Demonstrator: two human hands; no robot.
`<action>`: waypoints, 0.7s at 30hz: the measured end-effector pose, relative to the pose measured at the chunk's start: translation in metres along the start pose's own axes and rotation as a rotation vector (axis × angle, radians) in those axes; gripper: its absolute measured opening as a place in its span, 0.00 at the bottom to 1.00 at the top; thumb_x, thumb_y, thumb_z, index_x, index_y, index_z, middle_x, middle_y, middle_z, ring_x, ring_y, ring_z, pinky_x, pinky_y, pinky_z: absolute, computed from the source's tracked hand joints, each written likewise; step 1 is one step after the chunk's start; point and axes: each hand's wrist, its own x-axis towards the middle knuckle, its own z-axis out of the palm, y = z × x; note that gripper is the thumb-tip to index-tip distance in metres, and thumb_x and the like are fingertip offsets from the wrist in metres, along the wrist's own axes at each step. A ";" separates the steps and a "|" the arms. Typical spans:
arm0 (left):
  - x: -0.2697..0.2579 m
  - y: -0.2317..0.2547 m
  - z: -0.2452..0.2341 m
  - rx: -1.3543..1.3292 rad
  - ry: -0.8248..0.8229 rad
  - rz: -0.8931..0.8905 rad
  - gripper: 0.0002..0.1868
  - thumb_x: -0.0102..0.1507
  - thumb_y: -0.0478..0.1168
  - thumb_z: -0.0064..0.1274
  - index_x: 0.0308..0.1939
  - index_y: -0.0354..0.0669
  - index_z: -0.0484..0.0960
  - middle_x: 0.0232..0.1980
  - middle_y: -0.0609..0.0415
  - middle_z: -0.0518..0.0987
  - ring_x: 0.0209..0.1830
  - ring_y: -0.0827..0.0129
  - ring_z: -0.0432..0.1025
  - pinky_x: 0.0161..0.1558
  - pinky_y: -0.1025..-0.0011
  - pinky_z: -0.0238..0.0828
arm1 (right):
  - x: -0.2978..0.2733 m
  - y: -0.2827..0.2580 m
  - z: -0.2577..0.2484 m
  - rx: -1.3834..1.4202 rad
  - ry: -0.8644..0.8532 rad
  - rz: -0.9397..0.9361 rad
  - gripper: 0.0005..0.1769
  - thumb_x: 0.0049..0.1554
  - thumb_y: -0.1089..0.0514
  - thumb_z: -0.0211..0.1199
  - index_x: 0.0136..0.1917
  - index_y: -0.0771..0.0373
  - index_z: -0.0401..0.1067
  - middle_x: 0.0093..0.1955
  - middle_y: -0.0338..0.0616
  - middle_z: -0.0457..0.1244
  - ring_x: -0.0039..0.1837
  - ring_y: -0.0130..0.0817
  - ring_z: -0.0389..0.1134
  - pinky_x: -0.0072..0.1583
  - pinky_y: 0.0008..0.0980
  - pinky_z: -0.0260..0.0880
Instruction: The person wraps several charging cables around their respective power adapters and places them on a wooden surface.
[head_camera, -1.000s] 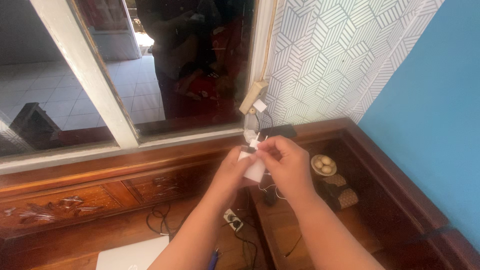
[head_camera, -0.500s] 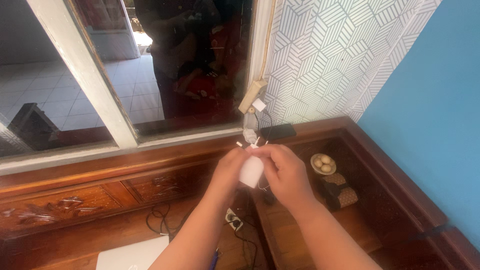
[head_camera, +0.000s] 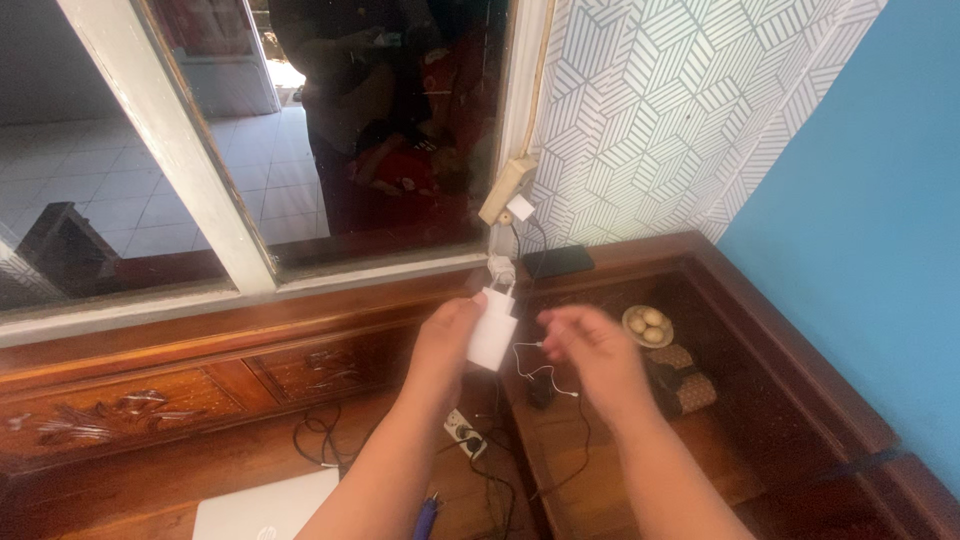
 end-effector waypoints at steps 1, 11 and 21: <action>0.000 -0.001 0.001 -0.029 -0.001 -0.037 0.19 0.65 0.50 0.49 0.50 0.39 0.81 0.40 0.52 0.82 0.36 0.67 0.76 0.38 0.67 0.74 | -0.001 -0.004 -0.005 -0.039 0.065 0.033 0.12 0.60 0.56 0.62 0.54 0.61 0.80 0.44 0.42 0.72 0.46 0.33 0.70 0.52 0.36 0.72; -0.015 0.006 0.009 -0.145 -0.357 -0.085 0.27 0.67 0.56 0.39 0.61 0.43 0.72 0.51 0.49 0.82 0.46 0.62 0.79 0.46 0.60 0.79 | 0.035 -0.083 -0.036 -0.695 -0.317 -0.205 0.08 0.52 0.56 0.65 0.43 0.60 0.80 0.42 0.43 0.71 0.46 0.34 0.72 0.52 0.36 0.72; -0.019 -0.003 0.022 -0.033 -0.312 0.066 0.22 0.65 0.45 0.52 0.60 0.40 0.72 0.48 0.50 0.81 0.42 0.66 0.79 0.41 0.66 0.78 | 0.035 -0.077 0.002 -0.800 0.107 -0.318 0.15 0.54 0.52 0.71 0.46 0.67 0.75 0.42 0.49 0.69 0.46 0.44 0.71 0.50 0.40 0.70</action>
